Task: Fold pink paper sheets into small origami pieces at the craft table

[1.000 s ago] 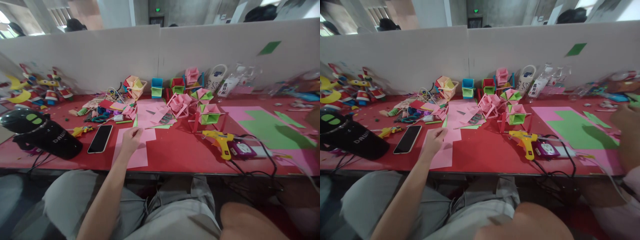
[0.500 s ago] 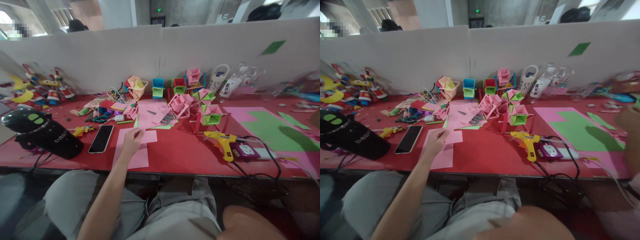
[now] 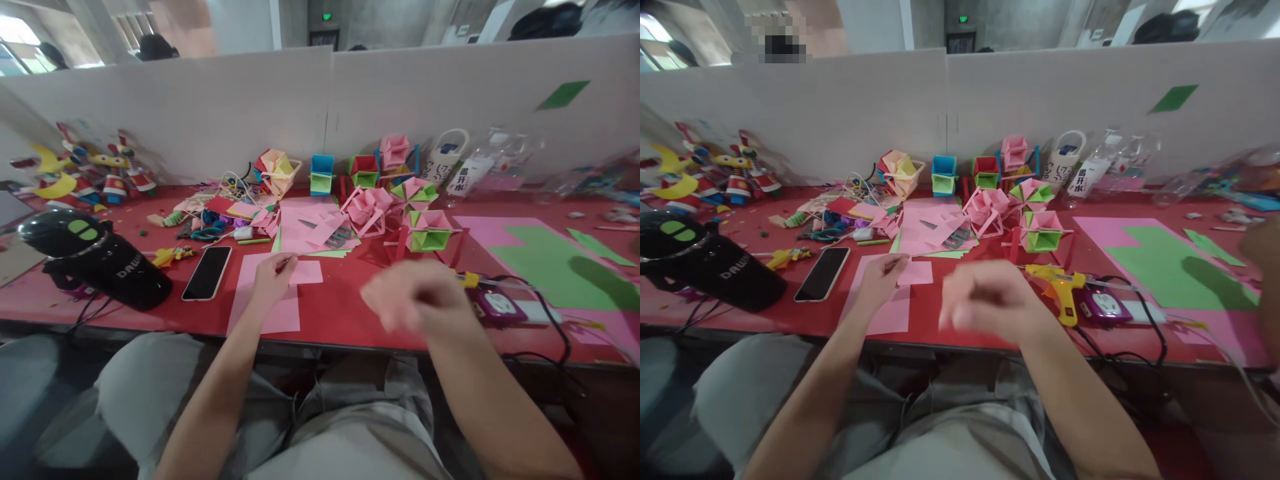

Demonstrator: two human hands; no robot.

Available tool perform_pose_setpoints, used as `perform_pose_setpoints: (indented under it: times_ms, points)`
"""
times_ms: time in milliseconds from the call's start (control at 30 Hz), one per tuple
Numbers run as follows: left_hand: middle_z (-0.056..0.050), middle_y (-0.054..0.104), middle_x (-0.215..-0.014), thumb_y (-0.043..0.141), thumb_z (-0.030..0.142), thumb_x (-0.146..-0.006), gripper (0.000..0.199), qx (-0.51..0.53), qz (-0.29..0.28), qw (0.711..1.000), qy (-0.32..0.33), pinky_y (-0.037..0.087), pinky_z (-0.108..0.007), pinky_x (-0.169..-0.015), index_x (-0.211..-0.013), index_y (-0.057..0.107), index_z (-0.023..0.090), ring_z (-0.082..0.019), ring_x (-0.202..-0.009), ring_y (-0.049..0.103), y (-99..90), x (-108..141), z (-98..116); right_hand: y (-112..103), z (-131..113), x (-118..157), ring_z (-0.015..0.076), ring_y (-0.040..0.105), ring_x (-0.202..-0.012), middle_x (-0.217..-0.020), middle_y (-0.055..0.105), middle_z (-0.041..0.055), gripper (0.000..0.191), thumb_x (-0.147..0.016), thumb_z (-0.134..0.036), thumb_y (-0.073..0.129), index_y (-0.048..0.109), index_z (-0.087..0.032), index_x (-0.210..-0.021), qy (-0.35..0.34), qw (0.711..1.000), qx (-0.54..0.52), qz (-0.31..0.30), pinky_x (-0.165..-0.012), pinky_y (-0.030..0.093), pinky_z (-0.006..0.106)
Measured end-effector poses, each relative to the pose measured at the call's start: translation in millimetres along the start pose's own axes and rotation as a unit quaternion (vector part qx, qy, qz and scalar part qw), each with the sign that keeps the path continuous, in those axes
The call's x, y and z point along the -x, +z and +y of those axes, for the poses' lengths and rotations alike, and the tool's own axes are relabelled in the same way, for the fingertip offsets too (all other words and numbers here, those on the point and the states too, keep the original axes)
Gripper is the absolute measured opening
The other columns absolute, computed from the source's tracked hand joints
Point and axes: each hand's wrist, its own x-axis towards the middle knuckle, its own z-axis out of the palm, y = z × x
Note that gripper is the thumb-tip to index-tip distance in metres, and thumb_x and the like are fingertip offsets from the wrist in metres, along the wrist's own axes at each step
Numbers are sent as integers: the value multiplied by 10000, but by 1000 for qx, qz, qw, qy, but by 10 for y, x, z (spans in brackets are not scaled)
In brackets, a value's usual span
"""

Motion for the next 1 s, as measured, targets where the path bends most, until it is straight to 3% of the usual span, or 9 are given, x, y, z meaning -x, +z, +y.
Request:
perform_pose_setpoints:
  times_ms: [100,233,333,400,467,567,667,867,1000]
  points:
    - [-35,675,-765,598,438,-871,311,27,-14,999,-22,468,-222,-512,-961,728,170,-128,-582,559,20,2,-4,-149,316,-318,90,349,-479,-523,396,-40,442,-871,-416,661,452,-196,-549,38,995,68,58,-479,298,254]
    - [-5,620,-665,634,477,-839,328,73,-13,995,-70,472,-226,-423,-886,716,163,-106,-466,516,35,8,18,-266,805,-501,120,510,-606,-683,591,6,325,-828,-482,685,608,-175,-752,76,983,163,43,-584,409,261]
    - [10,588,-616,648,458,-828,301,84,-10,991,-101,449,-225,-377,-839,706,162,-97,-407,498,30,9,26,-265,1015,-503,113,464,-537,-576,536,-22,395,-862,-536,623,550,-188,-690,87,973,194,88,-556,391,259]
    - [11,589,-608,645,432,-829,278,78,-2,991,-107,424,-220,-354,-837,710,162,-96,-388,495,21,6,22,-243,1063,-484,114,433,-493,-497,473,-25,498,-918,-574,515,479,-201,-590,86,968,196,130,-541,388,268]
    - [9,600,-612,637,407,-833,262,71,5,992,-105,421,-217,-354,-858,720,160,-96,-389,496,16,1,14,-211,1071,-467,130,503,-541,-552,539,7,536,-945,-588,447,507,-197,-583,70,972,175,143,-583,441,283]
    - [-5,641,-667,624,384,-838,258,79,6,991,-106,436,-214,-373,-896,727,155,-93,-413,504,19,-3,3,-143,1065,-447,200,658,-901,-1032,697,86,387,-832,-549,660,690,-197,-990,47,986,150,53,-775,536,329]
    - [-28,678,-773,621,395,-847,279,102,-15,989,-104,450,-215,-396,-938,718,150,-93,-454,524,36,-2,3,-64,1078,-429,261,597,-1195,-1342,614,98,657,-687,-442,829,626,-258,-1285,48,981,184,-45,-973,507,400]
    - [-73,661,-1022,619,523,-858,441,214,-100,968,-85,572,-268,-672,-1124,652,173,-145,-766,638,82,5,-25,-16,1119,-446,256,659,-1098,-1229,697,92,462,-790,-426,748,694,-230,-1204,73,986,152,-10,-966,518,421]
    - [-83,632,-1076,738,464,-781,538,193,-103,975,-35,566,-297,-766,-1211,595,174,-146,-829,626,111,-1,-80,-13,1101,-475,233,678,-1042,-1176,715,79,432,-850,-455,681,684,-226,-1216,93,992,89,-7,-920,543,401]
